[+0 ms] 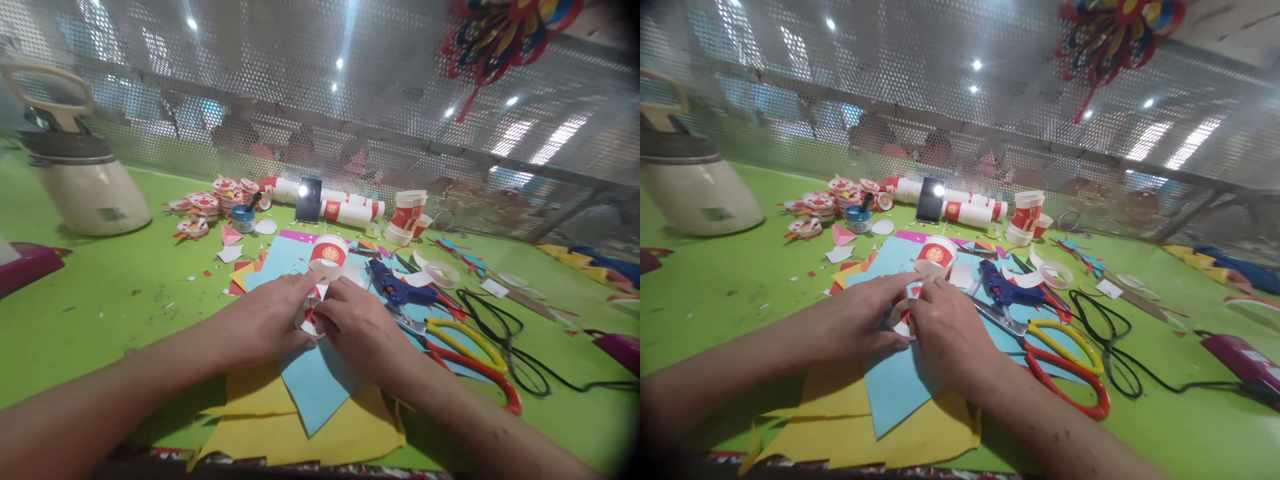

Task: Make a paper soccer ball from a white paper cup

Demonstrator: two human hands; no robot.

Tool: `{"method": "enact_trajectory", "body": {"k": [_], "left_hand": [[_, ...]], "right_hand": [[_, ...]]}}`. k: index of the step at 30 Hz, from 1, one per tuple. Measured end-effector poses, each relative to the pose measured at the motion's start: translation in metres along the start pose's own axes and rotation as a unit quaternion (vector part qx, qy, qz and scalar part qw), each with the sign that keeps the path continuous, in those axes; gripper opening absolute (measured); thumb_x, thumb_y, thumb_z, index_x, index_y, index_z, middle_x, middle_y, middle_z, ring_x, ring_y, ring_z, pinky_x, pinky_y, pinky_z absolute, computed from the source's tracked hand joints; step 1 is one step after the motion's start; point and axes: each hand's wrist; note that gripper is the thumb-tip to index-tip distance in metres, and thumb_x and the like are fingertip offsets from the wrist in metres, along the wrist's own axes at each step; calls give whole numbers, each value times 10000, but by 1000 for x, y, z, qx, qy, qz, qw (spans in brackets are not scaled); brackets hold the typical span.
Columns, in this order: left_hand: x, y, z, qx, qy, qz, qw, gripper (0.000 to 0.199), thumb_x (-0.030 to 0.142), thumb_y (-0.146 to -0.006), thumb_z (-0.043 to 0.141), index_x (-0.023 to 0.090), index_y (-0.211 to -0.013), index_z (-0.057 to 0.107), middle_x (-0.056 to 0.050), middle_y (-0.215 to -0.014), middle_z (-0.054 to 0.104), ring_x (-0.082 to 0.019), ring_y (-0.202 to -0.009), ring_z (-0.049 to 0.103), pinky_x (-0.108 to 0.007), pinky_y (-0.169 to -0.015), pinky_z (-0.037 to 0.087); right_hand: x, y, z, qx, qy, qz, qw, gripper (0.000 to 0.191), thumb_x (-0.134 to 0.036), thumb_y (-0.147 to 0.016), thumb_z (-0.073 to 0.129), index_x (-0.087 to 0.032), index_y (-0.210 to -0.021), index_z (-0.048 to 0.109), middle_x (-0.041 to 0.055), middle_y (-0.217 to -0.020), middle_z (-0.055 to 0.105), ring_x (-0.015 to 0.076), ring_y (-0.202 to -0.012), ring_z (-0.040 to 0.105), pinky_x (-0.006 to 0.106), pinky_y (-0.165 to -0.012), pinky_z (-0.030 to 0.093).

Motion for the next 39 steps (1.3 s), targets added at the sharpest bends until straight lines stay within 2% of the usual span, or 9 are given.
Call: {"method": "enact_trajectory", "body": {"k": [6, 9, 17, 21, 23, 28, 33, 36, 39], "left_hand": [[2, 0, -2, -7, 9, 0, 1000, 635, 217, -807, 648, 269, -1384, 389, -95, -1260, 635, -304, -1156, 597, -406, -911, 492], [4, 0, -4, -13, 13, -5, 1000, 712, 190, -798, 647, 272, -1431, 331, -102, -1273, 633, -311, -1182, 587, -416, -922, 489], [5, -1, -5, -25, 10, -19, 999, 765, 218, -799, 668, 256, -1466, 296, -99, -1208, 656, -318, -1160, 593, -403, -904, 487], [0, -2, -3, -16, 5, -27, 999, 837, 258, -781, 680, 223, -1500, 254, -117, -1204, 650, -332, -1119, 593, -397, -852, 481], [-1, -3, -5, -15, 6, -29, 999, 807, 281, -765, 683, 217, -1476, 306, -106, -1180, 649, -329, -1093, 593, -387, -830, 471], [-1, -5, -12, -60, -15, -97, 993, 518, 353, -761, 655, 222, -1246, 529, -73, -1071, 638, -305, -990, 596, -375, -768, 444], [-6, -7, -12, -68, -43, -72, 994, 230, 375, -771, 638, 225, -927, 561, -47, -1004, 617, -268, -950, 573, -346, -738, 410], [-8, -7, -11, -66, -52, -60, 995, 184, 367, -774, 624, 229, -857, 535, -33, -934, 602, -249, -893, 565, -335, -714, 395], [-6, -8, -12, -75, -49, -76, 993, 215, 377, -763, 631, 232, -897, 546, -36, -953, 590, -253, -917, 563, -338, -736, 400]], "right_hand": [[-2, 0, 3, -19, 21, 13, 1000, 201, -84, -899, 565, -154, -837, 743, 102, -865, 682, 246, -844, 587, 343, -692, 431], [-3, -1, 3, -23, 24, 20, 999, 197, -72, -891, 561, -135, -866, 747, 112, -887, 689, 250, -857, 594, 347, -708, 441], [-1, -2, 4, 57, -23, 4, 998, 255, -74, -881, 519, -165, -815, 747, 91, -791, 656, 226, -758, 593, 322, -631, 427], [7, -1, -11, 123, -66, 23, 990, 234, -101, -909, 523, -136, -789, 720, 74, -772, 642, 180, -706, 587, 290, -624, 438], [14, 1, -21, 143, -65, 42, 987, 198, -113, -913, 543, -132, -819, 716, 62, -769, 643, 169, -707, 586, 282, -634, 438], [25, 6, -21, 51, 9, 55, 997, 217, -53, -876, 555, -127, -721, 688, 64, -750, 620, 173, -705, 548, 285, -605, 366], [22, 9, -5, -7, 23, 48, 999, 207, -34, -809, 619, -135, -639, 680, 69, -721, 608, 177, -689, 502, 298, -567, 275], [22, 9, -6, -17, 6, 49, 999, 179, -75, -822, 653, -124, -656, 699, 64, -710, 608, 169, -672, 507, 292, -566, 289], [25, 9, -16, 8, -20, 55, 998, 186, -70, -859, 625, -107, -699, 714, 55, -709, 600, 164, -687, 534, 283, -589, 332]]}}
Point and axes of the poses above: each hand's wrist, its own y-axis away from the middle knuckle, its own z-axis out of the palm, x = y × z
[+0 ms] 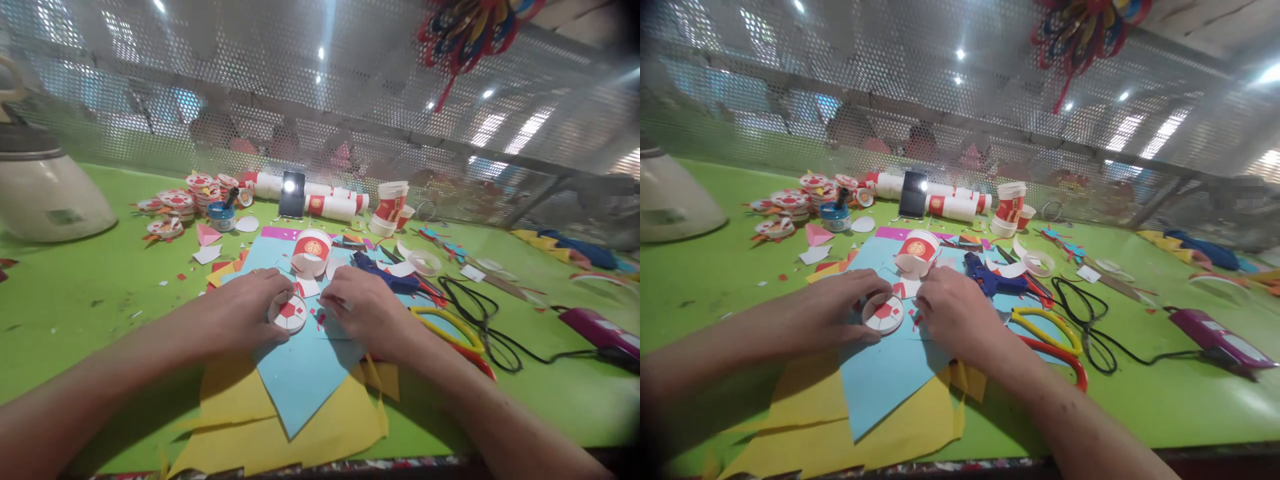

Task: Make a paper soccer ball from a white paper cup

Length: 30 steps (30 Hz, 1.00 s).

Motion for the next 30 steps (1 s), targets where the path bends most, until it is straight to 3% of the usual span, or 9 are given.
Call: {"method": "enact_trajectory", "body": {"k": [6, 12, 19, 24, 30], "left_hand": [[0, 1, -2, -19, 3, -8, 1000, 249, 410, -769, 620, 223, -922, 562, -51, -1018, 570, -258, -938, 571, -352, -755, 419], [-3, 2, -2, -12, 21, -8, 1000, 524, 455, -752, 647, 230, -1220, 577, -81, -1122, 597, -307, -1048, 570, -390, -830, 445], [-1, 4, 1, -5, 32, 16, 999, 411, 508, -798, 626, 197, -1066, 607, -113, -1124, 594, -311, -1042, 575, -448, -892, 462], [-5, 1, 8, 30, 13, 55, 998, 303, 466, -825, 596, 189, -947, 608, -128, -1103, 614, -315, -1037, 577, -458, -914, 462], [-6, 2, 12, 48, -18, 72, 996, 282, 442, -857, 546, 185, -960, 599, -128, -1042, 618, -309, -982, 573, -435, -851, 470]], "right_hand": [[8, -2, -14, 62, -58, 7, 996, 189, -23, -838, 599, -104, -712, 713, 18, -650, 572, 126, -612, 499, 265, -582, 357], [12, -1, -20, 146, -106, 54, 982, 165, -88, -855, 585, -124, -894, 741, 26, -712, 658, 130, -623, 549, 265, -604, 429], [18, -2, -34, 258, -134, 121, 949, 216, -144, -865, 530, -141, -926, 737, 72, -839, 733, 159, -703, 641, 298, -655, 525], [21, 11, -67, 264, -122, 144, 946, 199, -201, -875, 550, -167, -890, 746, 61, -826, 732, 183, -760, 658, 324, -699, 535], [35, 72, -91, 213, -64, 194, 956, 197, -252, -876, 574, -183, -908, 755, 81, -879, 765, 204, -738, 671, 334, -652, 520]]}}
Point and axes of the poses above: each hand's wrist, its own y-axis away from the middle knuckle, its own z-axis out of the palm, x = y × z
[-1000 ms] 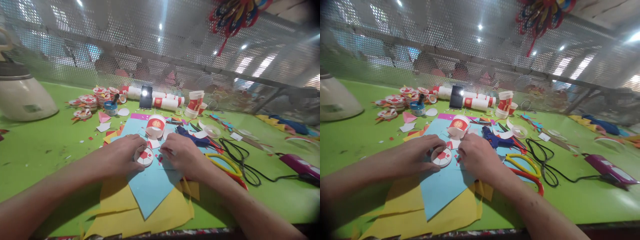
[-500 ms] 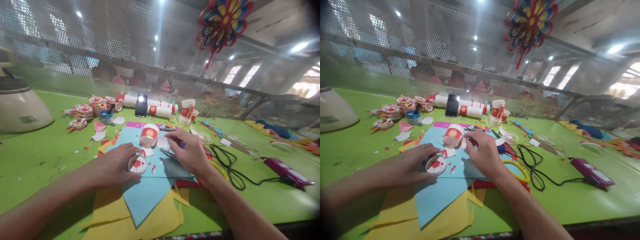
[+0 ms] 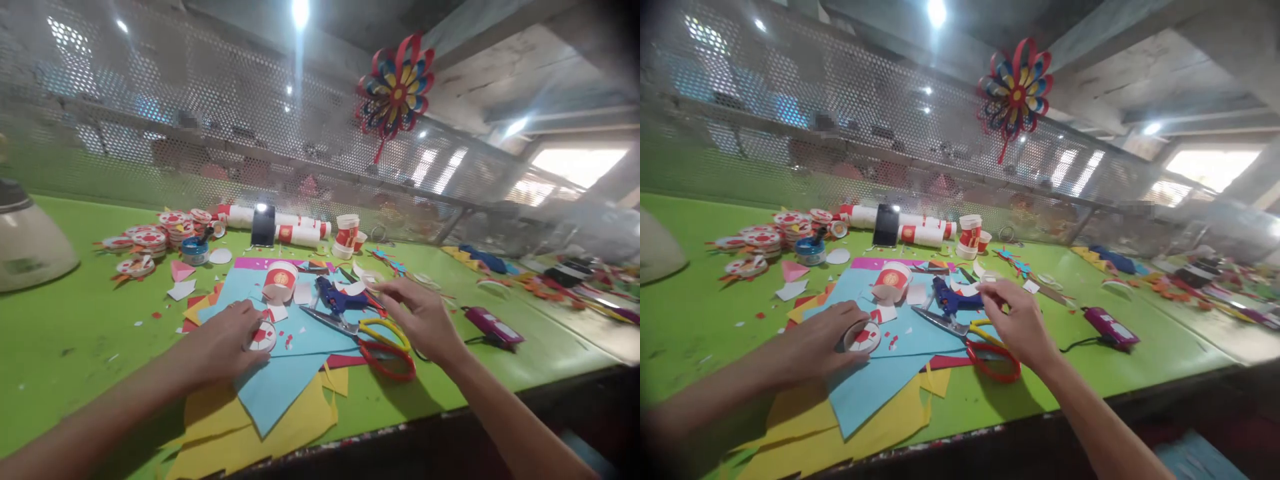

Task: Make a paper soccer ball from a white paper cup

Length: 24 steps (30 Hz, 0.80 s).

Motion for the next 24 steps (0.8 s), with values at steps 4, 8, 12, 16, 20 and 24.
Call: {"method": "enact_trajectory", "body": {"k": [4, 8, 12, 16, 20, 24], "left_hand": [[4, 1, -2, 9, -17, -7, 1000, 224, 403, -844, 568, 201, -937, 598, -110, -1041, 630, -299, -997, 582, -418, -862, 468], [9, 1, -6, -5, -40, -13, 999, 196, 388, -860, 552, 208, -932, 588, -110, -1062, 628, -300, -1023, 587, -417, -875, 465], [7, 0, -5, -10, -26, -12, 1000, 200, 377, -861, 534, 205, -945, 590, -113, -1063, 622, -309, -1012, 589, -440, -870, 463], [4, 0, -2, -11, -25, -18, 999, 253, 406, -864, 532, 196, -987, 601, -134, -1119, 612, -333, -1058, 580, -475, -901, 457], [8, 2, -6, -18, -33, -20, 999, 272, 410, -857, 547, 206, -1023, 617, -133, -1133, 624, -329, -1069, 579, -472, -928, 462], [13, 2, -11, -36, -40, -32, 998, 351, 408, -856, 557, 171, -1106, 620, -160, -1194, 605, -344, -1140, 555, -478, -993, 439]], "right_hand": [[31, 25, -9, -33, 52, 31, 998, 210, -244, -874, 557, -165, -858, 751, 83, -786, 764, 203, -635, 666, 322, -562, 514], [44, 29, 3, -92, 91, 31, 991, 201, -192, -916, 543, -163, -897, 741, 57, -813, 761, 184, -670, 678, 321, -624, 547], [44, 13, 25, -145, 140, 13, 979, 136, -257, -978, 603, -150, -982, 688, 26, -922, 720, 156, -777, 684, 343, -739, 573], [48, -15, 48, -203, 197, -26, 959, 270, -332, -969, 633, -165, -1181, 639, 76, -1190, 665, 224, -1020, 668, 440, -872, 565], [56, -33, 64, -264, 225, -63, 936, 325, -336, -963, 639, -176, -1244, 614, 91, -1272, 632, 250, -1091, 645, 475, -913, 548], [65, -38, 73, -293, 225, -66, 927, 312, -339, -965, 635, -177, -1231, 618, 89, -1265, 631, 247, -1086, 642, 472, -913, 543]]}}
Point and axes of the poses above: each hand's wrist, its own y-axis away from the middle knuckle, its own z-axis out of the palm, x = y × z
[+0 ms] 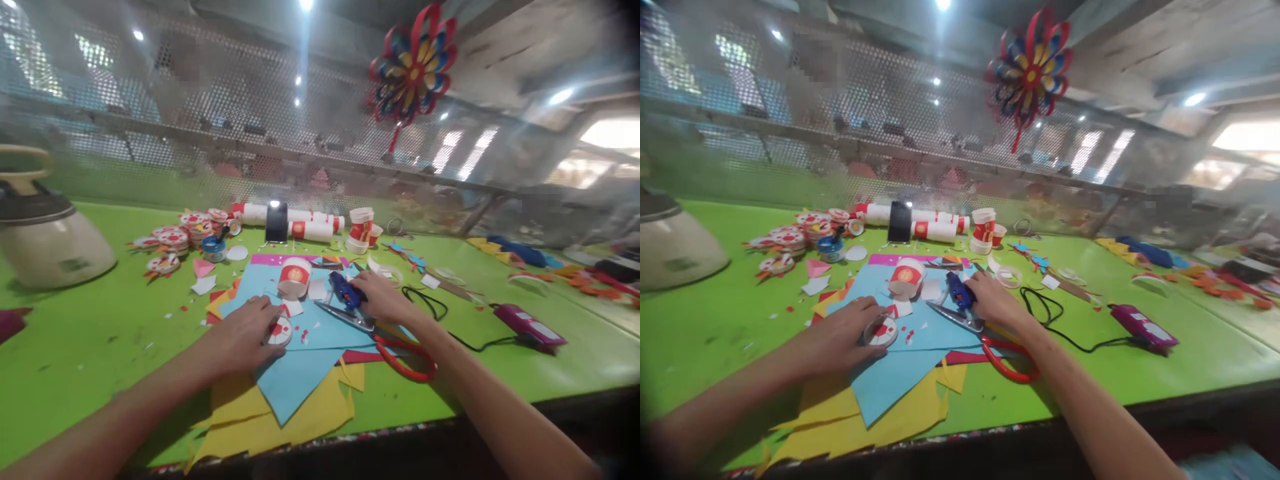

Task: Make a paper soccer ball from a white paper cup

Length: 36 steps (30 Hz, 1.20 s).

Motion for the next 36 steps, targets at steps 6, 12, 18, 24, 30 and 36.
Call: {"method": "enact_trajectory", "body": {"k": [6, 12, 18, 24, 30, 36], "left_hand": [[4, -1, -5, -25, 18, -23, 999, 444, 424, -837, 589, 159, -1192, 595, -159, -1234, 586, -347, -1189, 524, -478, -1016, 429], [3, 0, -6, -16, 35, -17, 999, 413, 466, -867, 554, 147, -1124, 613, -161, -1163, 591, -338, -1122, 540, -478, -986, 439], [0, -1, -2, -9, 36, -14, 999, 331, 451, -877, 530, 168, -1024, 616, -131, -1078, 589, -307, -1001, 558, -443, -880, 462], [6, 2, -7, -24, 9, -11, 1000, 265, 400, -871, 566, 181, -1015, 603, -110, -1055, 583, -291, -959, 572, -405, -810, 461], [5, 2, -11, -33, 39, -1, 999, 318, 369, -865, 590, 200, -1133, 609, -109, -1097, 589, -295, -997, 594, -397, -811, 469], [4, 2, -10, -21, 98, -16, 995, 631, 292, -797, 648, 234, -1396, 461, -101, -1183, 641, -325, -1108, 590, -400, -868, 469]], "right_hand": [[8, 1, 4, -5, -40, 1, 999, 305, -90, -830, 634, -125, -1132, 658, 124, -1118, 651, 256, -1034, 602, 405, -893, 476], [9, 7, 3, 17, -100, 8, 995, 379, -66, -754, 584, -139, -1116, 666, 135, -1117, 640, 253, -1006, 593, 381, -916, 438], [12, 14, -10, 57, -191, 27, 980, 338, -167, -741, 623, -176, -1071, 696, 118, -1050, 688, 277, -965, 628, 423, -896, 484], [21, 28, -34, 104, -337, 36, 935, 297, -386, -796, 677, -218, -1035, 733, 91, -972, 756, 291, -880, 718, 404, -788, 576], [9, 43, -39, 111, -478, 23, 871, 471, -619, -924, 511, -231, -1007, 766, 123, -907, 764, 317, -827, 730, 398, -625, 565], [-24, 44, -37, -44, -455, -29, 889, 443, -632, -898, 581, -253, -911, 811, 63, -810, 755, 213, -653, 639, 308, -561, 485]]}}
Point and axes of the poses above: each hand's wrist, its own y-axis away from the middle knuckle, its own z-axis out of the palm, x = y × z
